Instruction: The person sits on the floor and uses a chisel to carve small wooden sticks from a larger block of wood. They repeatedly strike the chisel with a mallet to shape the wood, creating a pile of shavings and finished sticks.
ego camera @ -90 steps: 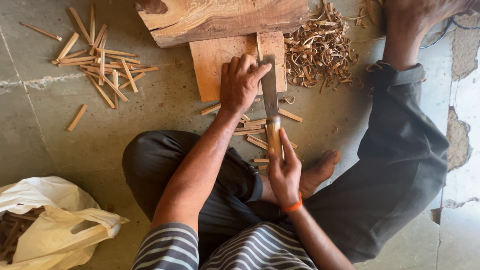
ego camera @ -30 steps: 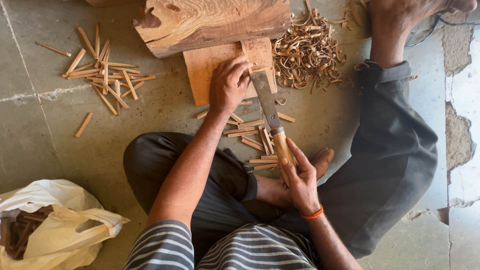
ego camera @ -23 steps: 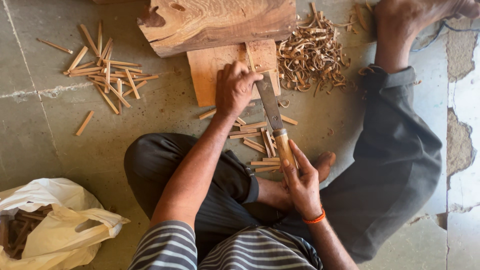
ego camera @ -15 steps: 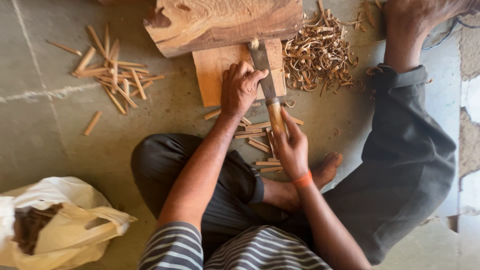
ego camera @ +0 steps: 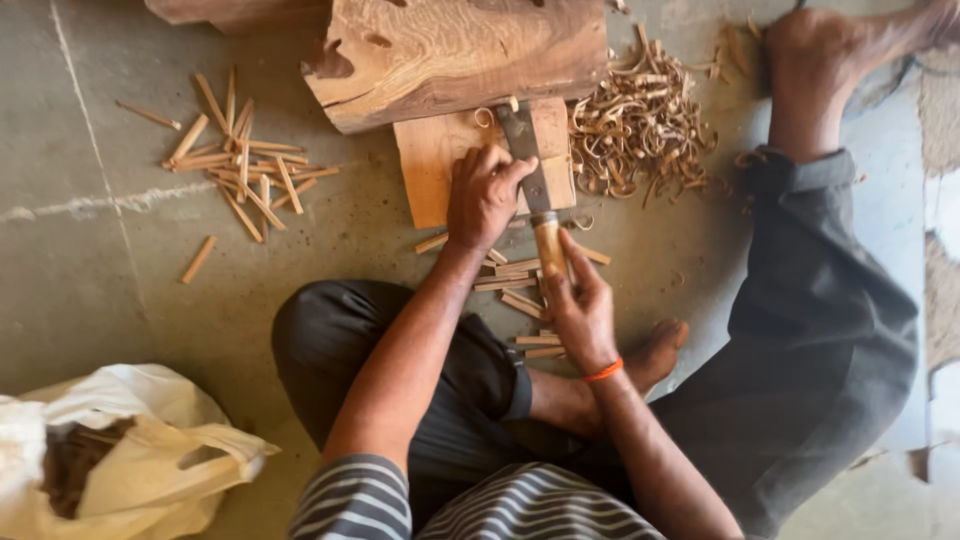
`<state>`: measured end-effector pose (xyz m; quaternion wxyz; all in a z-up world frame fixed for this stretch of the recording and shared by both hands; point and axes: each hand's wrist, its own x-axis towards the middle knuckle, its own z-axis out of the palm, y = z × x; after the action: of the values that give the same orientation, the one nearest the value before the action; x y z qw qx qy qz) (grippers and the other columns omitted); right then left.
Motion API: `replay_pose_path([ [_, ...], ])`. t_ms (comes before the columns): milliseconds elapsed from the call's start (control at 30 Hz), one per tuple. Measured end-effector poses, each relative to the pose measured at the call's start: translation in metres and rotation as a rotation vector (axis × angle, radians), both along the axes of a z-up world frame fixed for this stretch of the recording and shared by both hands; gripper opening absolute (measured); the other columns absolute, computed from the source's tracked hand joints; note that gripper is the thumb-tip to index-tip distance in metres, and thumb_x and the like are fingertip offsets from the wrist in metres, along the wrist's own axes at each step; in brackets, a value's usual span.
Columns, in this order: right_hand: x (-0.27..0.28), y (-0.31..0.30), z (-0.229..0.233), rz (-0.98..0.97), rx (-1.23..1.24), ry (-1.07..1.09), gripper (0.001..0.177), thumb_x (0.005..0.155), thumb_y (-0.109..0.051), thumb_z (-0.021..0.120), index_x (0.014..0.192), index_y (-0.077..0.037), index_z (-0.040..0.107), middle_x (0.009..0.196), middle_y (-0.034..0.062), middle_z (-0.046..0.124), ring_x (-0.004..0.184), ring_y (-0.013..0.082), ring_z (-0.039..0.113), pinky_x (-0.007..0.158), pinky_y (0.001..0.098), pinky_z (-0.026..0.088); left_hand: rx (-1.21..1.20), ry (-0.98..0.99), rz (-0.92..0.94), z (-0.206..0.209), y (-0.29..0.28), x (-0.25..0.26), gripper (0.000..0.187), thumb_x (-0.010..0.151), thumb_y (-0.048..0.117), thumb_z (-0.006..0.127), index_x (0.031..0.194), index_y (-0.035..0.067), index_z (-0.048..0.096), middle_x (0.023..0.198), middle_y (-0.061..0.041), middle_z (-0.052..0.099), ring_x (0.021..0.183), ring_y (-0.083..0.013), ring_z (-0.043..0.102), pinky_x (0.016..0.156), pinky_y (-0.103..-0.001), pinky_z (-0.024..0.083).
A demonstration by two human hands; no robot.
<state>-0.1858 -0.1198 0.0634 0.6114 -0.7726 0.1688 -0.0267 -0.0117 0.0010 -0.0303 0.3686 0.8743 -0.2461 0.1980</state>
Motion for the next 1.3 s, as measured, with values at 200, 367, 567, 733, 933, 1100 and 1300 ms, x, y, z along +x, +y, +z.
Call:
replay_pose_path([
  [200, -0.010, 0.001, 0.027, -0.224, 0.512, 0.075, 0.055, 0.103, -0.016, 0.056, 0.156, -0.006, 0.046, 0.086, 0.0044, 0.064, 0.060, 0.0069, 0.053, 0.049, 0.0206, 0.042, -0.028, -0.028, -0.027, 0.018, 0.000, 0.007, 0.034, 0.085, 0.010, 0.085, 0.117, 0.016, 0.075, 0.110, -0.006, 0.067, 0.100, -0.0213, 0.062, 0.087, -0.039, 0.053],
  [367, -0.047, -0.018, 0.042, -0.310, 0.409, 0.016, 0.056, 0.106, -0.018, 0.052, 0.160, -0.008, 0.039, 0.087, 0.0022, 0.062, 0.060, 0.0066, 0.052, 0.051, 0.0203, 0.044, 0.019, 0.010, -0.060, 0.020, 0.000, 0.006, 0.032, 0.086, 0.017, 0.084, 0.116, 0.013, 0.075, 0.132, -0.014, 0.065, 0.117, -0.0301, 0.064, 0.103, -0.043, 0.053],
  [567, -0.068, -0.025, 0.034, -0.195, 0.317, 0.102, 0.059, 0.101, -0.016, 0.056, 0.158, -0.009, 0.040, 0.088, 0.0005, 0.064, 0.061, 0.0064, 0.054, 0.051, 0.0205, 0.044, -0.056, 0.255, -0.124, 0.004, 0.001, 0.005, 0.029, 0.090, 0.022, 0.084, 0.113, 0.008, 0.072, 0.139, -0.010, 0.065, 0.114, -0.0214, 0.066, 0.099, -0.034, 0.057],
  [733, -0.076, -0.020, 0.034, -0.131, 0.270, 0.184, 0.058, 0.101, -0.017, 0.061, 0.157, -0.009, 0.045, 0.082, -0.0013, 0.061, 0.061, 0.0046, 0.052, 0.052, 0.0189, 0.043, -0.061, 0.058, -0.072, -0.002, 0.001, 0.011, 0.026, 0.089, 0.015, 0.085, 0.112, 0.012, 0.074, 0.128, -0.005, 0.068, 0.114, -0.0181, 0.066, 0.103, -0.035, 0.056],
  [933, -0.077, -0.013, 0.037, -0.127, 0.202, 0.280, 0.058, 0.099, -0.017, 0.062, 0.154, -0.009, 0.047, 0.082, -0.0015, 0.064, 0.058, 0.0034, 0.049, 0.049, 0.0192, 0.041, -0.025, -0.027, 0.006, 0.010, 0.000, 0.009, 0.029, 0.077, 0.010, 0.086, 0.101, 0.023, 0.077, 0.093, -0.002, 0.062, 0.085, -0.0179, 0.058, 0.078, -0.034, 0.052],
  [1100, -0.053, -0.002, 0.037, -0.107, 0.156, 0.216, 0.056, 0.100, -0.015, 0.060, 0.155, -0.007, 0.047, 0.085, -0.0027, 0.063, 0.059, 0.0029, 0.047, 0.050, 0.0192, 0.039, 0.012, -0.035, 0.009, 0.012, -0.002, 0.007, 0.024, 0.084, 0.014, 0.088, 0.099, 0.027, 0.076, 0.087, 0.006, 0.056, 0.082, -0.0141, 0.054, 0.073, -0.032, 0.047],
  [1300, 0.007, 0.009, 0.014, -0.102, 0.191, 0.141, 0.057, 0.101, -0.015, 0.060, 0.156, -0.007, 0.045, 0.085, 0.0011, 0.063, 0.063, 0.0034, 0.053, 0.051, 0.0203, 0.046, -0.006, -0.013, 0.028, 0.013, -0.001, 0.009, 0.027, 0.080, 0.012, 0.086, 0.101, 0.026, 0.078, 0.089, 0.005, 0.059, 0.084, -0.0163, 0.056, 0.073, -0.034, 0.046],
])
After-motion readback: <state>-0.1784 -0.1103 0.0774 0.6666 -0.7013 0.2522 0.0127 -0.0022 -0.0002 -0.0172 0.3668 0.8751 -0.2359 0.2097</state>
